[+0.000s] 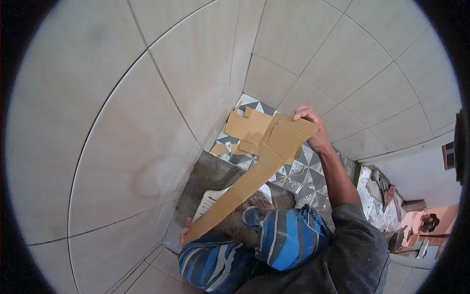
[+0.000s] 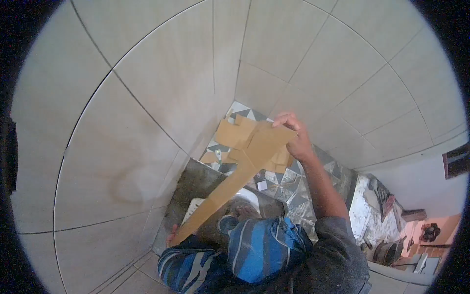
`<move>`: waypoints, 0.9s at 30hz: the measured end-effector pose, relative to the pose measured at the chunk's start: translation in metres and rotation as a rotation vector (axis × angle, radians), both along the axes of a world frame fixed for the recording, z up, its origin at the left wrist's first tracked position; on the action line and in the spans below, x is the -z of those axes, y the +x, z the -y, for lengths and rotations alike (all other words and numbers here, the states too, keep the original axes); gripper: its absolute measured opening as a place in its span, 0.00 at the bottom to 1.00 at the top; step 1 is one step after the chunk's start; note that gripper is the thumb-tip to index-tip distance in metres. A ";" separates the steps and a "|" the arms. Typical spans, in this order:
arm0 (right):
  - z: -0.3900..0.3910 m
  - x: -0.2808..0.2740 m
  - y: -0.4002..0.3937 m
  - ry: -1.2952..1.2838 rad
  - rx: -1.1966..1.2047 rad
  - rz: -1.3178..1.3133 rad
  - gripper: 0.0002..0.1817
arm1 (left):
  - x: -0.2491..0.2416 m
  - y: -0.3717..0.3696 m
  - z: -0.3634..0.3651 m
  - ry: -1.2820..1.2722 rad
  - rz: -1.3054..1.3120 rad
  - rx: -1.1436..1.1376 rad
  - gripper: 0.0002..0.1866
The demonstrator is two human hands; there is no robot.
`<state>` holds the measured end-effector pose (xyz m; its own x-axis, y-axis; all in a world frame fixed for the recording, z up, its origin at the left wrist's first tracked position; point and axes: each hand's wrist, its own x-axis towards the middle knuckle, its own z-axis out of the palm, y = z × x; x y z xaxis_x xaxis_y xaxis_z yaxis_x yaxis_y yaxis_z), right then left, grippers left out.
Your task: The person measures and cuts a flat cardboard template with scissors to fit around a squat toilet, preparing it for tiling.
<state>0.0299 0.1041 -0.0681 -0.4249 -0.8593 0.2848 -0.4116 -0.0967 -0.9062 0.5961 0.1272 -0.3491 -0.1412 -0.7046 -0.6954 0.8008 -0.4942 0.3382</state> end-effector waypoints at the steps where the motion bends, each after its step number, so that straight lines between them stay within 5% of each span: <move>1: -0.006 0.002 -0.001 0.059 0.091 -0.076 0.05 | -0.005 -0.014 0.017 -0.016 -0.028 0.040 0.16; 4: -0.015 0.006 0.011 0.088 0.266 0.289 0.07 | -0.017 -0.037 0.048 -0.038 -0.076 0.120 0.16; 8: -0.036 0.035 -0.008 0.080 0.296 0.431 0.10 | -0.043 -0.055 0.068 -0.222 -0.241 0.148 0.17; 13: -0.055 0.021 -0.012 0.064 0.153 0.727 0.12 | -0.024 -0.061 0.074 -0.401 -0.359 0.307 0.16; 15: -0.055 0.021 -0.033 0.185 0.131 0.675 0.09 | -0.013 -0.058 0.088 -0.486 0.146 0.596 0.26; 18: -0.050 0.012 -0.080 0.396 0.020 0.545 0.11 | -0.042 -0.074 0.093 -0.483 0.276 0.602 0.40; 23: -0.030 -0.031 -0.107 0.513 -0.021 0.508 0.16 | -0.115 -0.114 0.116 -0.573 0.365 0.719 0.36; 27: -0.036 -0.042 -0.123 0.490 -0.029 0.449 0.15 | -0.095 -0.137 0.138 -0.540 0.381 0.984 0.27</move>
